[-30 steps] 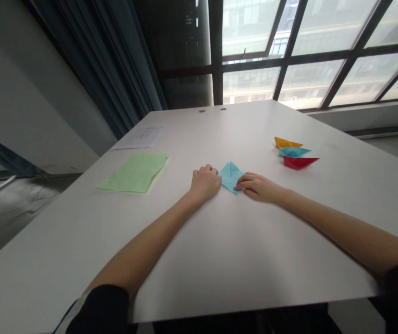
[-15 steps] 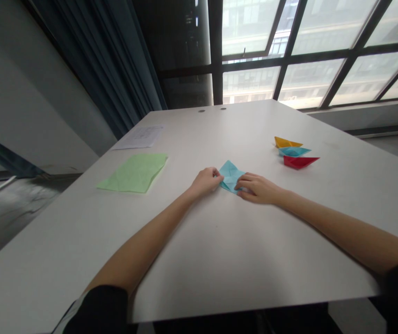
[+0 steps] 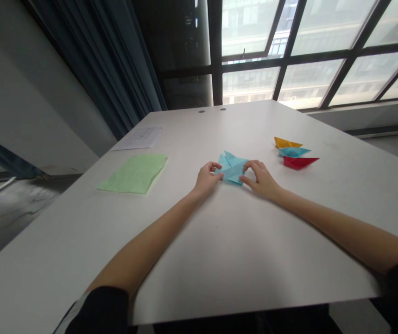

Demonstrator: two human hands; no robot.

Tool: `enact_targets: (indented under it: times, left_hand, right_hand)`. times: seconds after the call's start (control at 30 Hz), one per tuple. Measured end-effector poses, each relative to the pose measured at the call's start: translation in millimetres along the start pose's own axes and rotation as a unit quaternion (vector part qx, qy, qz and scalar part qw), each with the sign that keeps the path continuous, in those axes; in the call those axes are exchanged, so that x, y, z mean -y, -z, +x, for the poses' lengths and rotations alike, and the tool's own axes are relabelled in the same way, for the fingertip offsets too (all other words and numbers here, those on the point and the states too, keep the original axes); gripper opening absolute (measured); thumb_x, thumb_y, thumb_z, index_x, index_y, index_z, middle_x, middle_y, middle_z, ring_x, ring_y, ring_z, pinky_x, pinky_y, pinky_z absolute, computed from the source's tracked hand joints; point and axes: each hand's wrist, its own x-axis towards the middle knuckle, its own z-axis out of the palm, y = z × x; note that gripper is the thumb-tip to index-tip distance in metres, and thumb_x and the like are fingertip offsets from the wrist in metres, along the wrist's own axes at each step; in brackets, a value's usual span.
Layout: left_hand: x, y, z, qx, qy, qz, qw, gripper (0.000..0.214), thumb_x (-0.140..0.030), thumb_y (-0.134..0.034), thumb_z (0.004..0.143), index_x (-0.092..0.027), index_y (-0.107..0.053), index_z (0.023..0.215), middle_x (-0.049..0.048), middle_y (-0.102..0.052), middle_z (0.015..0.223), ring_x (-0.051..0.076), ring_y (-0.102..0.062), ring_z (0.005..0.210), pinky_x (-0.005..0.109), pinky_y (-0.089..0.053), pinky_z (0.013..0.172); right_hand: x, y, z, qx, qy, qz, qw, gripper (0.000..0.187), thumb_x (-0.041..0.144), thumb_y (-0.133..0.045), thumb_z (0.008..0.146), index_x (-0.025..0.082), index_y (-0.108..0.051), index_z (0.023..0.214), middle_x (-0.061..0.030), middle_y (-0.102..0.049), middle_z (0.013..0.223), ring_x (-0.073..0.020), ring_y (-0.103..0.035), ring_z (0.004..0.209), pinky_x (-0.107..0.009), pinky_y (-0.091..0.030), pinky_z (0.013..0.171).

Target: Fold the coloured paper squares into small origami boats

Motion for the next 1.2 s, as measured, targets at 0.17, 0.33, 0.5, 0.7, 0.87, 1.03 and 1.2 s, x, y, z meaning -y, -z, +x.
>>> enact_targets:
  times: [0.17, 0.33, 0.5, 0.7, 0.87, 1.03, 1.2]
  left_hand:
    - [-4, -2.8, -4, -0.017, -0.1, -0.009, 0.995, 0.017, -0.013, -0.057, 0.068, -0.018, -0.054, 0.084, -0.0029, -0.058, 0.079, 0.007, -0.056, 0.057, 0.02, -0.046, 0.059]
    - [-5, -8.1, -7, 0.009, -0.091, -0.059, 0.994, 0.013, -0.014, -0.057, 0.069, -0.018, -0.053, 0.081, -0.0038, -0.055, 0.07, 0.008, -0.056, 0.058, 0.021, -0.047, 0.061]
    - [-3, -7.9, -9, -0.004, -0.061, 0.02, 0.998, 0.012, -0.013, -0.057, 0.069, -0.016, -0.06, 0.08, 0.0025, -0.058, 0.085, 0.012, -0.059, 0.076, 0.022, -0.048, 0.066]
    - [-2, -2.4, -8, -0.065, -0.061, 0.12, 0.989, 0.016, -0.014, -0.052, 0.072, -0.017, -0.064, 0.082, 0.0045, -0.056, 0.098, 0.012, -0.057, 0.081, 0.026, -0.046, 0.077]
    - [-3, 1.9, -5, -0.121, -0.078, 0.135, 0.98, 0.015, -0.015, -0.051, 0.073, -0.016, -0.062, 0.082, 0.0034, -0.057, 0.093, 0.012, -0.055, 0.075, 0.025, -0.046, 0.073]
    - [-3, -0.6, -10, -0.052, -0.082, 0.222, 0.97, 0.018, -0.014, -0.051, 0.072, -0.017, -0.066, 0.082, 0.0052, -0.055, 0.098, 0.013, -0.054, 0.079, 0.027, -0.046, 0.076]
    - [-4, -2.6, -19, 0.063, -0.108, 0.377, 0.918, 0.02, -0.027, -0.051, 0.079, -0.021, -0.068, 0.087, 0.0059, -0.061, 0.096, 0.021, -0.053, 0.095, 0.037, -0.04, 0.088]
  right_hand:
    - [2, -6, 3, -0.047, -0.208, 0.198, 0.957, 0.049, 0.054, -0.06, 0.07, 0.025, -0.031, 0.097, -0.0079, -0.052, 0.107, -0.0204, -0.056, 0.087, -0.04, -0.048, 0.073]
    - [12, -8, 7, -0.003, -0.247, 0.386, 0.889, 0.055, 0.052, -0.069, 0.061, 0.026, -0.031, 0.09, 0.0027, -0.06, 0.074, -0.0158, -0.058, 0.07, -0.035, -0.049, 0.068]
    - [10, -5, 10, -0.05, -0.223, 0.357, 0.906, 0.041, 0.044, -0.068, 0.063, 0.023, -0.043, 0.087, 0.0025, -0.061, 0.068, -0.0147, -0.059, 0.065, -0.034, -0.05, 0.067]
    - [8, 14, 8, -0.121, -0.075, 0.042, 0.989, 0.012, 0.031, -0.055, 0.076, 0.019, -0.058, 0.078, -0.0041, -0.062, 0.074, -0.0186, -0.058, 0.07, -0.035, -0.047, 0.07]
    - [4, 15, 3, 0.022, 0.14, -0.136, 0.981, 0.019, 0.021, -0.046, 0.084, 0.019, -0.064, 0.088, -0.0079, -0.065, 0.084, -0.0195, -0.057, 0.08, -0.035, -0.042, 0.08]
    - [10, 7, 0, 0.118, 0.205, -0.149, 0.96, 0.023, 0.032, -0.047, 0.086, 0.019, -0.064, 0.093, -0.008, -0.066, 0.088, -0.0187, -0.058, 0.08, -0.034, -0.039, 0.081]
    - [19, 9, 0, 0.176, 0.184, -0.108, 0.961, 0.031, 0.042, -0.045, 0.086, 0.019, -0.066, 0.093, -0.007, -0.068, 0.084, -0.0188, -0.059, 0.08, -0.035, -0.038, 0.08]
